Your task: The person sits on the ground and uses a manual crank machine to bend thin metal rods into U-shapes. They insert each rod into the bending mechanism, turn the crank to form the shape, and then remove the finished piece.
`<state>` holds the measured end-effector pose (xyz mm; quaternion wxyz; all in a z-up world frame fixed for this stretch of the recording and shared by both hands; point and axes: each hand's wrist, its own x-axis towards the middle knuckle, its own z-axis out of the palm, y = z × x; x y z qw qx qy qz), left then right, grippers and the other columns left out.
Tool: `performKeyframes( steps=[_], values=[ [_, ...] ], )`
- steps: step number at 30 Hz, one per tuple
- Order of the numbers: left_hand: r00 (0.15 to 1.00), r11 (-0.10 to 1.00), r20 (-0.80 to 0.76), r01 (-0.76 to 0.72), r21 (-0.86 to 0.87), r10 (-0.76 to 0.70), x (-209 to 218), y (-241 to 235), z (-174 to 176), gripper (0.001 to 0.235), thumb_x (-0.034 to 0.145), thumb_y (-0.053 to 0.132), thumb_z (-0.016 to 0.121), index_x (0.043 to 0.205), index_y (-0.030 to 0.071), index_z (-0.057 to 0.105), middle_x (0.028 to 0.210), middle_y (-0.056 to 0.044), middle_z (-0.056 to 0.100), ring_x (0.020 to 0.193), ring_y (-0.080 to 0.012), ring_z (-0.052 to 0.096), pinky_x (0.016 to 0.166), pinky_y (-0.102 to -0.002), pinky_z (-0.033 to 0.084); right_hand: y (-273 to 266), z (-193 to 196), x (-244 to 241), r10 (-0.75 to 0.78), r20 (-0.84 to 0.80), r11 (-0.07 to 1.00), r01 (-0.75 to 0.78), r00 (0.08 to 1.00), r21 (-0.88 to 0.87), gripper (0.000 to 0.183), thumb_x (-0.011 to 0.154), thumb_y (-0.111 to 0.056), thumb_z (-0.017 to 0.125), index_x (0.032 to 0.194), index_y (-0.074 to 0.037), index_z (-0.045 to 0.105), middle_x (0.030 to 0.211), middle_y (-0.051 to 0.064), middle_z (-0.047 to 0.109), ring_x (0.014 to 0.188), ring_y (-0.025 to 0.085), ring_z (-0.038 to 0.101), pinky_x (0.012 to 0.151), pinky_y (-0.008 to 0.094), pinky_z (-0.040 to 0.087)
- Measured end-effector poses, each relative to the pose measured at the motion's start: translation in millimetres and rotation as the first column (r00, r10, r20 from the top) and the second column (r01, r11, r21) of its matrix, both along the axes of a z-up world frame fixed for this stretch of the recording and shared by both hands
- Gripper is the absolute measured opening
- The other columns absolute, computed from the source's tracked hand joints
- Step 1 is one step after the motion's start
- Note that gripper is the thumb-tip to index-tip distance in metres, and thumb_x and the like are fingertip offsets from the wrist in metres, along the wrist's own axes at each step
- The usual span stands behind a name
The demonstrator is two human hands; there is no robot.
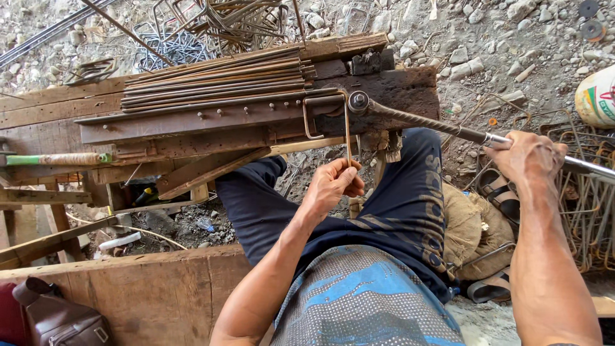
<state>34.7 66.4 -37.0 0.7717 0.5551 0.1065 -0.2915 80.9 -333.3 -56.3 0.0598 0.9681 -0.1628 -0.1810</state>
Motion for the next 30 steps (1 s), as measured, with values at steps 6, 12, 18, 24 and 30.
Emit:
performKeyframes(
  steps=[6,12,18,24,30],
  values=[
    [0.999,0.997,0.008,-0.042,0.061,0.041,-0.7,-12.4,0.4,0.014,0.103,0.014,0.050,0.102,0.003,0.059,0.079,-0.014,0.070,0.064,-0.0211,0.071,0.065,-0.030,0.063,15.5,12.4,22.7,-0.052,-0.182,0.995,0.034,0.982,-0.098,0.046,0.099,-0.060,0.052,0.100,-0.022,0.079,0.106,0.012,0.080,0.099,0.034,0.072,0.093,0.046,0.038],
    [0.988,0.961,0.020,0.147,0.234,-0.156,4.4,5.8,17.6,0.028,0.101,0.025,0.051,0.116,0.003,0.064,0.089,-0.011,0.073,0.077,-0.0167,0.071,0.076,-0.027,0.062,8.9,11.9,17.0,0.049,-0.017,0.997,-0.050,0.999,-0.061,0.042,0.101,-0.045,0.043,0.085,-0.021,0.074,0.081,0.011,0.076,0.080,0.032,0.071,0.087,0.044,0.038],
    [0.717,0.529,0.611,-0.393,0.752,-0.336,14.2,66.5,-3.9,0.041,0.096,0.026,0.066,0.130,0.006,0.053,0.106,-0.011,0.054,0.079,-0.0166,0.060,0.068,-0.034,0.061,-1.4,-5.0,9.3,0.104,0.081,0.991,-0.096,0.991,-0.097,0.037,0.100,-0.047,0.049,0.083,-0.024,0.073,0.080,0.007,0.076,0.080,0.031,0.071,0.087,0.042,0.037],
    [0.410,0.324,0.560,-0.515,0.794,-0.720,57.4,85.5,-5.8,0.052,0.094,0.028,0.076,0.139,0.016,0.055,0.136,-0.014,0.036,0.100,-0.0254,0.049,0.074,-0.041,0.060,4.3,6.7,18.0,0.101,0.078,0.993,-0.097,0.992,-0.062,0.038,0.098,-0.035,0.041,0.078,-0.022,0.071,0.079,0.013,0.076,0.079,0.037,0.071,0.087,0.043,0.038],
    [0.182,0.552,0.745,-0.565,0.613,-0.642,86.6,90.9,8.4,0.010,0.099,0.014,0.064,0.106,0.007,0.067,0.113,-0.010,0.067,0.099,-0.0241,0.053,0.077,-0.037,0.054,-3.2,-0.9,13.2,0.118,0.054,0.992,-0.116,0.992,-0.046,0.036,0.104,-0.047,0.057,0.084,-0.020,0.069,0.075,0.003,0.070,0.074,0.021,0.061,0.085,0.037,0.036]
  ],
)
